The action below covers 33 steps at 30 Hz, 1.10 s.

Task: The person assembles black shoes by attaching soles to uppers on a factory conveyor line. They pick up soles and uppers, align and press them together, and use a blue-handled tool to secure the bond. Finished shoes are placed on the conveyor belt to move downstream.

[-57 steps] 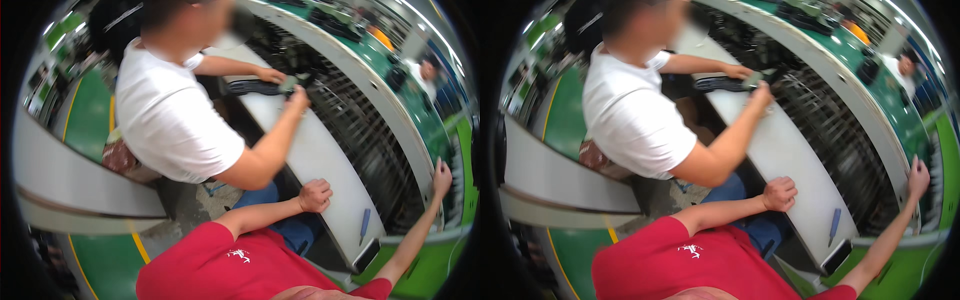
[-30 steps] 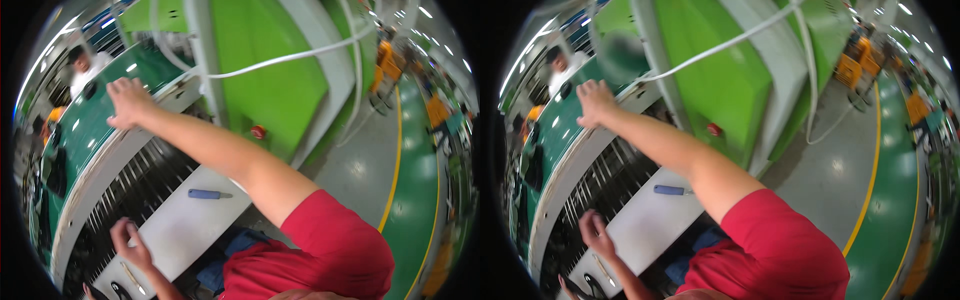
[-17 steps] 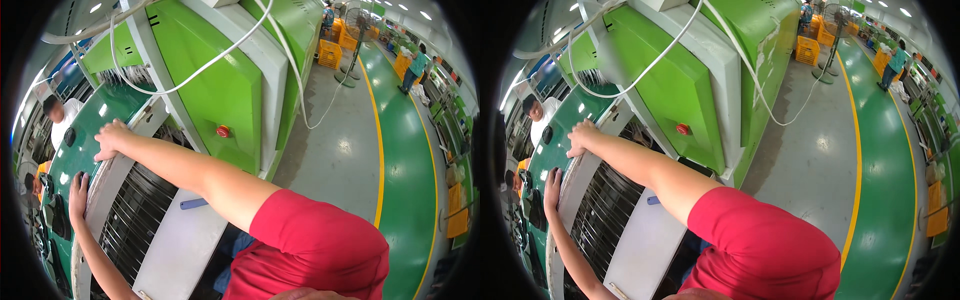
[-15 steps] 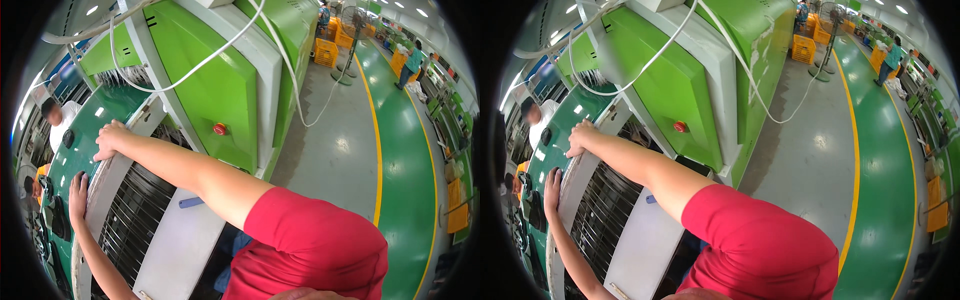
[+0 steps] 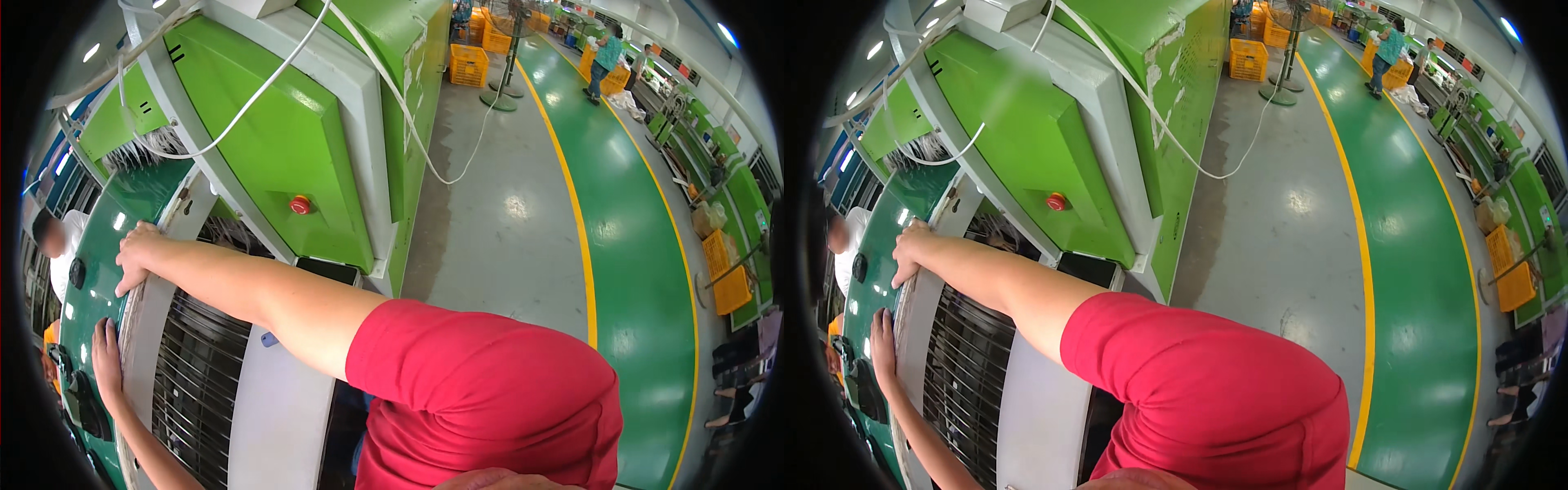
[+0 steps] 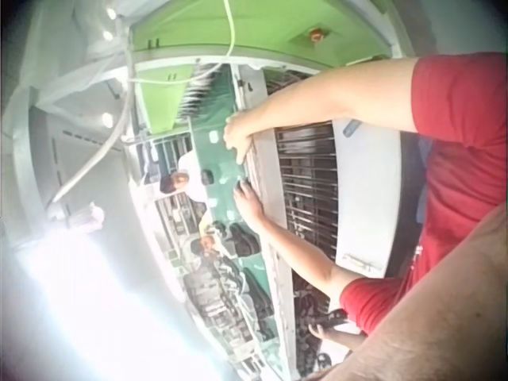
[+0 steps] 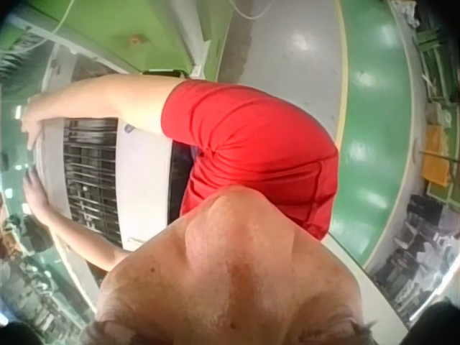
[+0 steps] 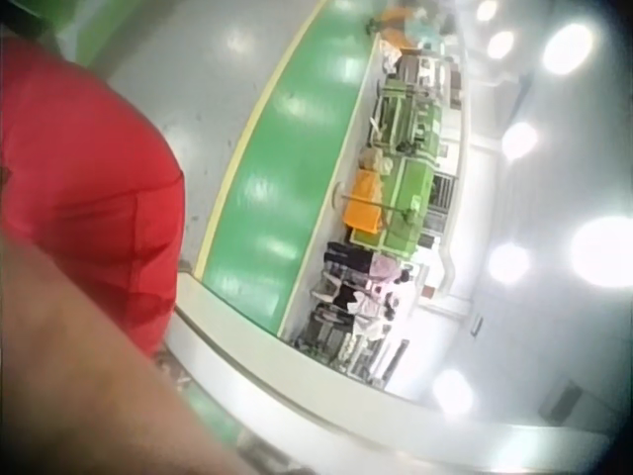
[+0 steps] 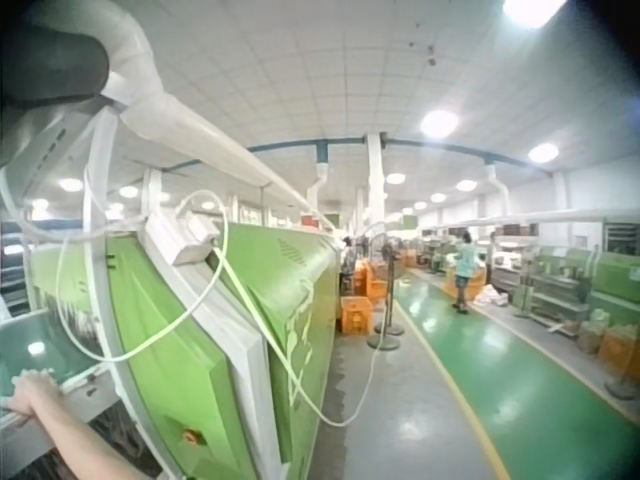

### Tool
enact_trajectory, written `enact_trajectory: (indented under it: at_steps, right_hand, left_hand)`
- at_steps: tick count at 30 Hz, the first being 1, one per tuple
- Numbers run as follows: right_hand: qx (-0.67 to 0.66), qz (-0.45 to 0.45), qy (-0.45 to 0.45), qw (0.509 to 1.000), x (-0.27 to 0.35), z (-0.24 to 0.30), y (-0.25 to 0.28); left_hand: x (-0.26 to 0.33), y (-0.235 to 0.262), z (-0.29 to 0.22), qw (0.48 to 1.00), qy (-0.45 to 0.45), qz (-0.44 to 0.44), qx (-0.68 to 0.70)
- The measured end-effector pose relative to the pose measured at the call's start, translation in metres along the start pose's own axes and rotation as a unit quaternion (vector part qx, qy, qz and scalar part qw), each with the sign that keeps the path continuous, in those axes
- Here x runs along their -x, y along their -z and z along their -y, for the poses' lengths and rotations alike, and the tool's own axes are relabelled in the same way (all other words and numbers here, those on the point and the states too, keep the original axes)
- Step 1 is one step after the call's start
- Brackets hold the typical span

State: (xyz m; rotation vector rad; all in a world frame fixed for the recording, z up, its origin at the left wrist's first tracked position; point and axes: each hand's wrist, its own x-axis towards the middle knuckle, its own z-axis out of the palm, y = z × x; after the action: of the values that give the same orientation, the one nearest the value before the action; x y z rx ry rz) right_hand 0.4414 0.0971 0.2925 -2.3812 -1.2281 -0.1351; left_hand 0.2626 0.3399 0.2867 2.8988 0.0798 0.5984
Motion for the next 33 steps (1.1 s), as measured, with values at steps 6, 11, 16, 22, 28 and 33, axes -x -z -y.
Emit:
enact_trajectory:
  at_steps: [6, 11, 16, 22, 28, 33]
  right_hand:
    - [-0.012, -0.064, 0.023, 0.998, -0.005, -0.007, -0.006]
    - [-0.03, -0.042, 0.013, 0.999, -0.003, -0.003, -0.008]
    - [-0.052, -0.101, 0.019, 0.993, -0.001, -0.006, -0.01]
    - [-0.012, -0.062, 0.028, 0.998, 0.0, -0.001, -0.009]
    - [0.014, -0.066, 0.036, 0.997, 0.006, -0.008, -0.002]
    - [0.017, -0.067, 0.039, 0.997, 0.007, -0.007, -0.003]
  left_hand:
    - [-0.004, 0.0, -0.002, 1.0, -0.006, 0.004, -0.002]
    - [-0.002, 0.0, 0.014, 1.0, -0.018, 0.0, -0.019]
    - [0.001, -0.002, 0.006, 1.0, -0.008, -0.021, -0.008]
    - [0.01, 0.002, -0.008, 0.999, 0.0, -0.031, -0.023]
    - [0.008, 0.003, -0.028, 0.998, 0.017, -0.04, -0.043]
    - [0.014, 0.007, -0.039, 0.996, 0.055, -0.047, -0.051]
